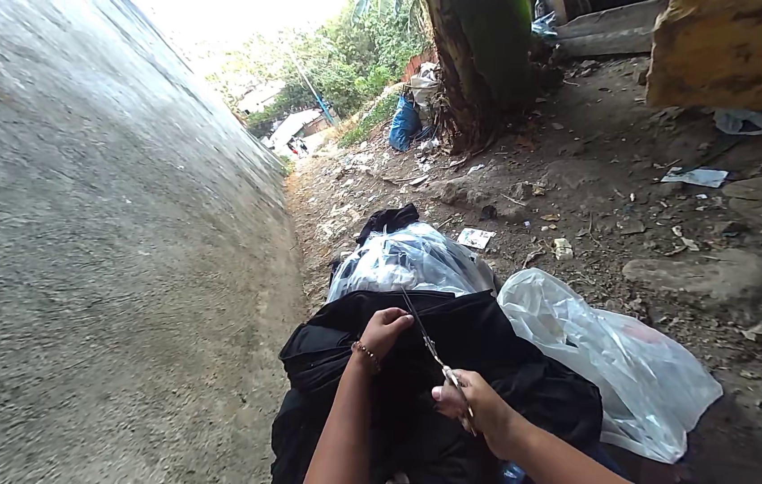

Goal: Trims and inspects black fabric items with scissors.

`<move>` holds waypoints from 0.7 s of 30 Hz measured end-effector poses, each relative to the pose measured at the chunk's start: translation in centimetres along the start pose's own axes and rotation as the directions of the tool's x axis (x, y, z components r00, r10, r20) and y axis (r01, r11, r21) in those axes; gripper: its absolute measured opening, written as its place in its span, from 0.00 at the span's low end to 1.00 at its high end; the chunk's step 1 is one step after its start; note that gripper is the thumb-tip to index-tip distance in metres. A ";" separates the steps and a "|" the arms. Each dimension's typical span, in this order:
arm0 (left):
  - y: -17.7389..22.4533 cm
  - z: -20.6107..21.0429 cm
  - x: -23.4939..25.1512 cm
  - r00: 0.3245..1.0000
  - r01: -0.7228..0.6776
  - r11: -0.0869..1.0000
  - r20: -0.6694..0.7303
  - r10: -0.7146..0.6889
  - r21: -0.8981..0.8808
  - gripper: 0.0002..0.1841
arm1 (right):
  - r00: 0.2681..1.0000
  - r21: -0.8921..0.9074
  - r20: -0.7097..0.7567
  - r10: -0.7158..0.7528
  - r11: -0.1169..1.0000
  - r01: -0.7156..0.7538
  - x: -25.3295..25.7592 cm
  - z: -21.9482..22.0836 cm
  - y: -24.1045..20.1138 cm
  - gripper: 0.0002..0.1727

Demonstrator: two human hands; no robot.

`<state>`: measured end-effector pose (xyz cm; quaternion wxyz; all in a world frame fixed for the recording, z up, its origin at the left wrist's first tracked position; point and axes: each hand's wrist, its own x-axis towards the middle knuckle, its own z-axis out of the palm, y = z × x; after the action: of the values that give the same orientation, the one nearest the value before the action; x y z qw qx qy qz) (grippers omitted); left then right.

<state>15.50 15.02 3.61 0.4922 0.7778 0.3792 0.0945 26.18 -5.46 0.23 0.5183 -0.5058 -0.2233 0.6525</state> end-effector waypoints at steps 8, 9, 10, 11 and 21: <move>0.5 0.2 -0.5 1.000 -0.004 1.000 0.016 0.005 -0.007 0.09 | 0.993 0.009 0.117 0.029 0.999 -0.030 0.6 -0.5 -0.3 0.19; 0.6 0.1 -0.6 1.000 0.003 1.000 0.019 -0.003 0.006 0.10 | 0.993 0.028 0.110 0.034 0.999 -0.037 0.6 -0.3 -0.5 0.19; 0.6 0.0 -0.6 1.000 0.008 1.000 0.023 -0.009 0.018 0.10 | 0.995 0.056 0.092 0.034 0.998 -0.040 0.6 -0.2 -0.7 0.16; 0.5 0.0 -0.6 1.000 0.008 1.000 0.025 -0.009 0.026 0.10 | 0.997 0.085 0.067 0.035 0.996 -0.041 0.5 -0.1 -0.8 0.13; -0.1 -0.6 -0.7 0.998 -0.042 0.999 -0.051 0.041 -0.028 0.09 | 0.996 -0.091 0.047 -0.070 0.993 0.074 -2.0 -0.6 0.2 0.12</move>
<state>14.66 15.04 3.95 0.4917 0.7756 0.3740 0.1298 26.50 -7.50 0.67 0.5125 -0.5065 -0.2825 0.6332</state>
